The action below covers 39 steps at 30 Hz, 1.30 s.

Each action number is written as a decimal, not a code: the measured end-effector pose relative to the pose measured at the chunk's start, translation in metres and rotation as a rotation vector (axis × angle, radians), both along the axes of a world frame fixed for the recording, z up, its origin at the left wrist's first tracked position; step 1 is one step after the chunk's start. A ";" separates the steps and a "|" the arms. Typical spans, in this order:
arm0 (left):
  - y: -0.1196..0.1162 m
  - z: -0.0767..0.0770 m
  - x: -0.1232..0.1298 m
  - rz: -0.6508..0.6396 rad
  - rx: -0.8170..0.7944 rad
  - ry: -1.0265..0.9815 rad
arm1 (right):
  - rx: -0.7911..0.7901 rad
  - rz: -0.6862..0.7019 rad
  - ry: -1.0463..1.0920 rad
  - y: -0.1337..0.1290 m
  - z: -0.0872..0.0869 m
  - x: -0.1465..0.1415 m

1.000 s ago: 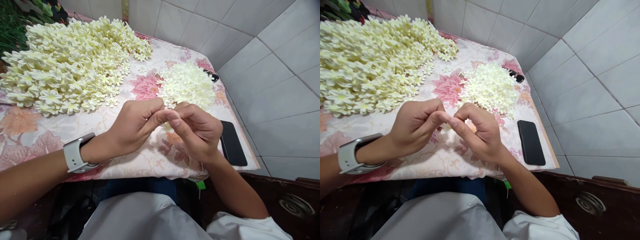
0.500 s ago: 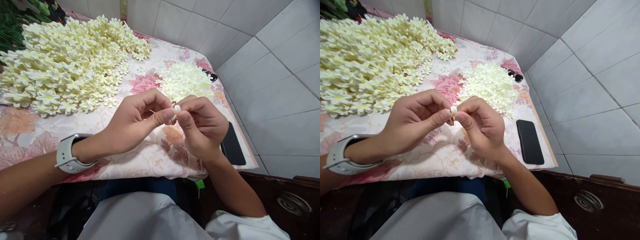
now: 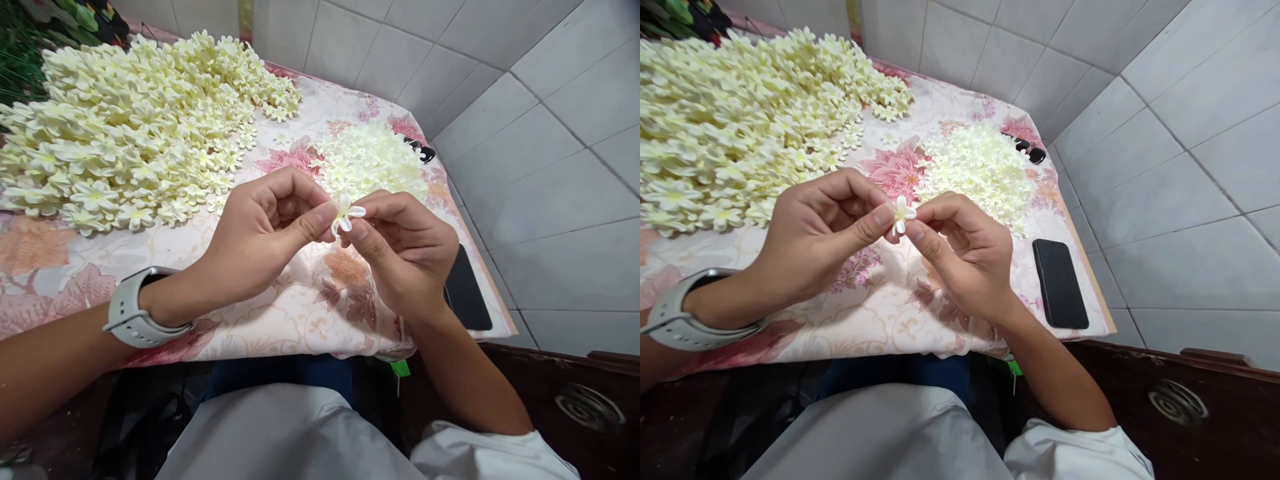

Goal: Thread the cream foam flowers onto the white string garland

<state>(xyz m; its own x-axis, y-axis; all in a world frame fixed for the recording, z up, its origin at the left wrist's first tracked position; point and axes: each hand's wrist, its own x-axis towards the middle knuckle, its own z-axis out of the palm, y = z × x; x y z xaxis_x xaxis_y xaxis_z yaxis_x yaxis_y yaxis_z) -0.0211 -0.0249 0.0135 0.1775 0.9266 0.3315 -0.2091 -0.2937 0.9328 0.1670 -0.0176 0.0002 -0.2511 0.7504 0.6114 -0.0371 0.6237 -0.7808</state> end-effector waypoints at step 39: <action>-0.012 -0.006 0.002 0.073 0.343 0.124 | 0.143 -0.011 -0.004 -0.003 -0.002 0.003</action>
<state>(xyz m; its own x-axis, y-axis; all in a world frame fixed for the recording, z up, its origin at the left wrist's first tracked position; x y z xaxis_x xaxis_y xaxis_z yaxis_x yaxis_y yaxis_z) -0.0192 -0.0373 0.0079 0.1735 0.7769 0.6052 -0.0676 -0.6037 0.7944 0.1698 -0.0205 -0.0015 -0.2464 0.6584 0.7112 -0.0265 0.7290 -0.6840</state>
